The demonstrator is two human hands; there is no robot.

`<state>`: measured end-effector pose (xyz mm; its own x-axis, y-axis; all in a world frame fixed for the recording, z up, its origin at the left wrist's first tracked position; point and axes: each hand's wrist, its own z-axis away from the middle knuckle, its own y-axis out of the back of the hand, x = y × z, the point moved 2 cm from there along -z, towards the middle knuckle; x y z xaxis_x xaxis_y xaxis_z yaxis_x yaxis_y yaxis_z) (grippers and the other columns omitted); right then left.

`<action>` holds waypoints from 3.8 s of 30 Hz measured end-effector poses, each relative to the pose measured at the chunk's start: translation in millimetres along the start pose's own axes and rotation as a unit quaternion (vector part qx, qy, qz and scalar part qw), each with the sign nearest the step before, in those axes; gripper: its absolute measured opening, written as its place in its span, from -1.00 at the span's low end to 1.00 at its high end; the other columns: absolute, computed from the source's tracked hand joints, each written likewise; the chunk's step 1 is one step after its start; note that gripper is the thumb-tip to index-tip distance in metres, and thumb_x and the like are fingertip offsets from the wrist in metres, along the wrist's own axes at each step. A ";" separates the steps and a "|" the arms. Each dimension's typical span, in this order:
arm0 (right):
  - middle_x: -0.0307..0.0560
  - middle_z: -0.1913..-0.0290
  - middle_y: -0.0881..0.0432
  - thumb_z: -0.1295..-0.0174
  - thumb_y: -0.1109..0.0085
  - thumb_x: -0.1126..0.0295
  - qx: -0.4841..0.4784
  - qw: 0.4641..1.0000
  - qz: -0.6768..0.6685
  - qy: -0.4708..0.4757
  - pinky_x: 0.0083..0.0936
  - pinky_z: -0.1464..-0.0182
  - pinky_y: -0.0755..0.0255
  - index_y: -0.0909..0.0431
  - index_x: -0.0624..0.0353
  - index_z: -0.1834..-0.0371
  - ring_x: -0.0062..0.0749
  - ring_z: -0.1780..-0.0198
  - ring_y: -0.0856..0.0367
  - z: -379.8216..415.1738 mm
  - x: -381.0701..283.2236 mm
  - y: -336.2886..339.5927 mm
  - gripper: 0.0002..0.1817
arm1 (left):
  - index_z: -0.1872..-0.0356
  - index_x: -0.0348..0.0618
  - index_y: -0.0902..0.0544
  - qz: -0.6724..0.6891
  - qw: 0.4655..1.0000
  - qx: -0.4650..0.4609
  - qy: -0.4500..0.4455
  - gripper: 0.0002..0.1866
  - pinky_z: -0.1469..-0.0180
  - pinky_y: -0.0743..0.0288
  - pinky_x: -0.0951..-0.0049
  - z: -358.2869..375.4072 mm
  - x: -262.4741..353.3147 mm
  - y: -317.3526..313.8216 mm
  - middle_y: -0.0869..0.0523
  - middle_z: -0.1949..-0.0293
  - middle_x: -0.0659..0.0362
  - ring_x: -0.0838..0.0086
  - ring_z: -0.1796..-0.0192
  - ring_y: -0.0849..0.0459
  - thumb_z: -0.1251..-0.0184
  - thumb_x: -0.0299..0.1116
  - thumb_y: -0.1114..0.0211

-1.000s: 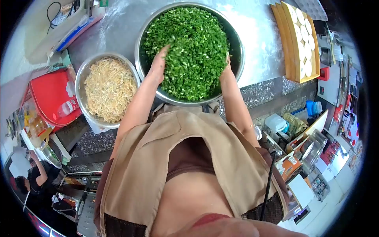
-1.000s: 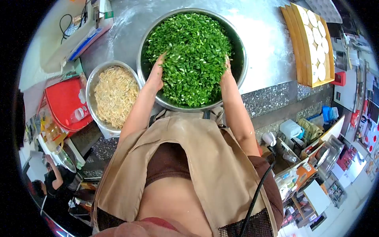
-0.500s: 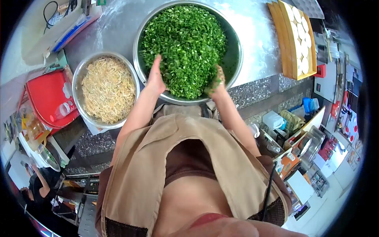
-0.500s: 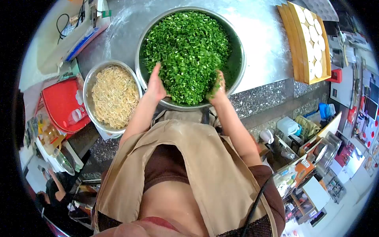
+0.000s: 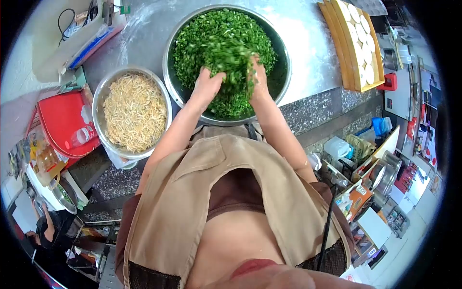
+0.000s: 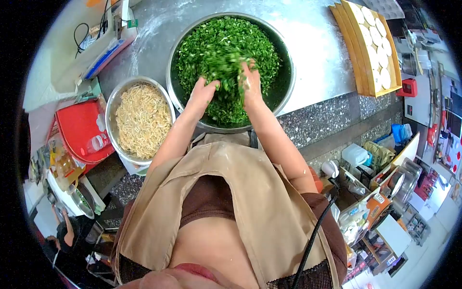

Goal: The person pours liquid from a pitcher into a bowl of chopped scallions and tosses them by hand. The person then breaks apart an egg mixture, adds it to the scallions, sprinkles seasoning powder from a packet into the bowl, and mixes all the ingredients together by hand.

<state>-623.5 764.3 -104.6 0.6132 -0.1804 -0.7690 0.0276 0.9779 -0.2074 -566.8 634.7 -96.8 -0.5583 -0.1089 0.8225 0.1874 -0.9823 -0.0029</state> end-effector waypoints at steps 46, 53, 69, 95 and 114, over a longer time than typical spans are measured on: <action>0.19 0.14 -0.46 -0.08 0.03 -0.02 -0.129 0.977 0.168 0.001 -0.34 0.13 -0.32 -0.33 0.26 0.01 -0.24 0.15 -0.44 -147.7 44.6 83.5 -0.42 | -0.11 -0.10 -0.31 0.205 0.967 -0.105 0.111 -0.41 -0.09 -0.27 0.17 -94.7 -37.6 54.3 -0.42 -0.05 0.10 0.25 -0.08 -0.38 -0.16 0.09 0.14; 0.16 0.20 -0.49 -0.01 -0.12 0.13 -0.112 0.958 0.258 0.061 -0.42 0.15 -0.37 -0.23 0.27 -0.14 -0.33 0.20 -0.47 -67.4 0.3 51.8 -0.34 | -0.05 -0.34 -0.30 0.008 0.999 -0.023 -0.047 -0.46 -0.02 -0.22 0.50 -31.0 10.1 13.4 -0.49 0.09 0.08 0.43 0.05 -0.42 -0.05 -0.27 -0.16; 0.00 -0.27 -0.11 -0.13 0.19 -0.04 -0.259 0.873 0.413 0.032 -0.21 -0.26 0.07 -0.07 0.12 -0.25 -0.24 -0.29 -0.02 -160.6 -16.1 52.1 -0.33 | -0.23 -0.29 -0.07 -0.007 0.998 0.031 0.052 -0.32 -0.27 0.13 0.34 -139.3 -57.0 64.2 -0.05 -0.28 -0.02 0.24 -0.31 0.00 -0.20 0.01 0.13; 0.22 -0.17 -0.20 0.15 -0.15 -0.19 -0.365 0.673 0.640 0.059 -0.12 -0.22 -0.07 -0.08 0.08 -0.24 -0.09 -0.19 -0.21 -115.8 -111.8 -33.9 -0.08 | 0.00 -0.10 -0.45 -0.065 0.972 -0.057 -0.218 -0.64 -0.19 -0.12 0.39 -75.6 34.7 77.9 -0.39 -0.10 0.12 0.32 -0.17 -0.30 -0.15 -0.42 0.05; 0.24 -0.22 -0.09 0.27 -0.17 -0.23 -0.310 0.527 0.734 0.297 -0.09 -0.26 0.03 -0.05 -0.05 -0.26 0.08 -0.26 -0.04 -12.6 -83.1 -2.4 -0.03 | -0.11 0.11 -0.29 -0.492 0.773 -0.077 -0.393 -0.24 -0.18 -0.06 -0.02 1.9 41.0 21.2 -0.18 -0.20 0.09 0.04 -0.23 -0.12 0.23 0.03 -0.35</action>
<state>-684.5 775.6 -47.8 -0.7446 0.5409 -0.3910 -0.5079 -0.0790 0.8578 -584.2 609.7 -62.0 0.3047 0.7695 0.5613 -0.1478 -0.5439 0.8260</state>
